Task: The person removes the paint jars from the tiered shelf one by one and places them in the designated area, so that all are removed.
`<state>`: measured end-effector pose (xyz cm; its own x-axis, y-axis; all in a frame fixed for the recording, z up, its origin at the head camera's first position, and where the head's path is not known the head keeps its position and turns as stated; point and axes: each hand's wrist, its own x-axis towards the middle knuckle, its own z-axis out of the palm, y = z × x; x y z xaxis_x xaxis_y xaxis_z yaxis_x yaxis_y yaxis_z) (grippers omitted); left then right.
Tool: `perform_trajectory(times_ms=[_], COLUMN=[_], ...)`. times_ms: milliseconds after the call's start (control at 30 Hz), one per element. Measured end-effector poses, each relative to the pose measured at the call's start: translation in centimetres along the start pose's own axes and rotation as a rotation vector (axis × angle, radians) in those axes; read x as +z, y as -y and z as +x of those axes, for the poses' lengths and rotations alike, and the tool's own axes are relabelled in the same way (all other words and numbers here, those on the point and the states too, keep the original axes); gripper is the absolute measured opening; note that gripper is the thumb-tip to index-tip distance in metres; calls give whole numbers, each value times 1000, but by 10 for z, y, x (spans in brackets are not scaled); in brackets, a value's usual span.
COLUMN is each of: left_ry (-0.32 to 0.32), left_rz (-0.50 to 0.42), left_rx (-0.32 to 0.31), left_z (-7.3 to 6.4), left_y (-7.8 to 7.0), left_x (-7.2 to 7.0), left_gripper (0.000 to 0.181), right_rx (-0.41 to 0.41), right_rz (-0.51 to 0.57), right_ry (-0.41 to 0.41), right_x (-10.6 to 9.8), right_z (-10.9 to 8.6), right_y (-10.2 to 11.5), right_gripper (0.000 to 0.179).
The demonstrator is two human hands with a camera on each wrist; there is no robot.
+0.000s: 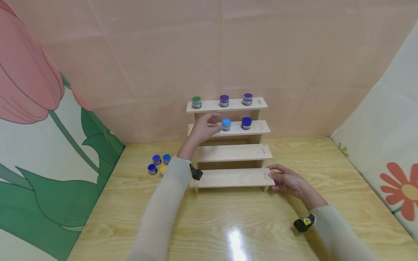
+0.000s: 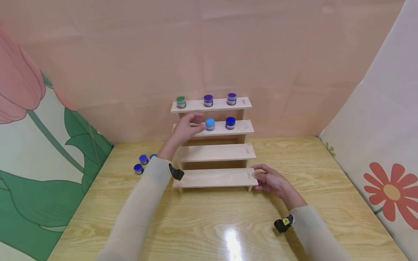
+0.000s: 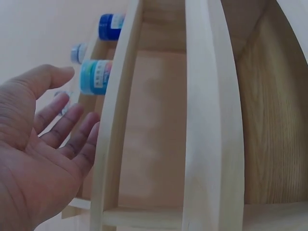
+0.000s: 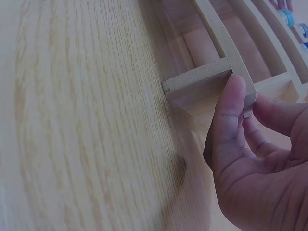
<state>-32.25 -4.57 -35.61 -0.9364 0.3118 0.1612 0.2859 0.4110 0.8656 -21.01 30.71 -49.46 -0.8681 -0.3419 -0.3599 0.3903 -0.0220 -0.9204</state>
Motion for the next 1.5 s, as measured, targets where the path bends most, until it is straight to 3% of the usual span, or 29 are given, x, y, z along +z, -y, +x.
perform_trajectory(times_ms=[333,567,900,1233,1500], left_ry=[-18,-8,-16,-51,-39], left_rz=[10,49,84,82,40], left_rx=[-17,-72,-98,-15,23], left_z=[9,14,14,-13,-37], left_y=[1,-2,-7,-21,-9], left_x=[11,17,17,-6,-30], left_gripper=[50,52,41,36,37], right_rx=[6,-2,-3,5,8], right_rz=[3,5,2,-5,-13], right_ry=[-3,2,0,-7,-14], right_x=[3,4,5,3,3], right_z=[0,1,1,-1,-1], right_y=[2,0,0,2,0], right_gripper=[22,21,21,22,22])
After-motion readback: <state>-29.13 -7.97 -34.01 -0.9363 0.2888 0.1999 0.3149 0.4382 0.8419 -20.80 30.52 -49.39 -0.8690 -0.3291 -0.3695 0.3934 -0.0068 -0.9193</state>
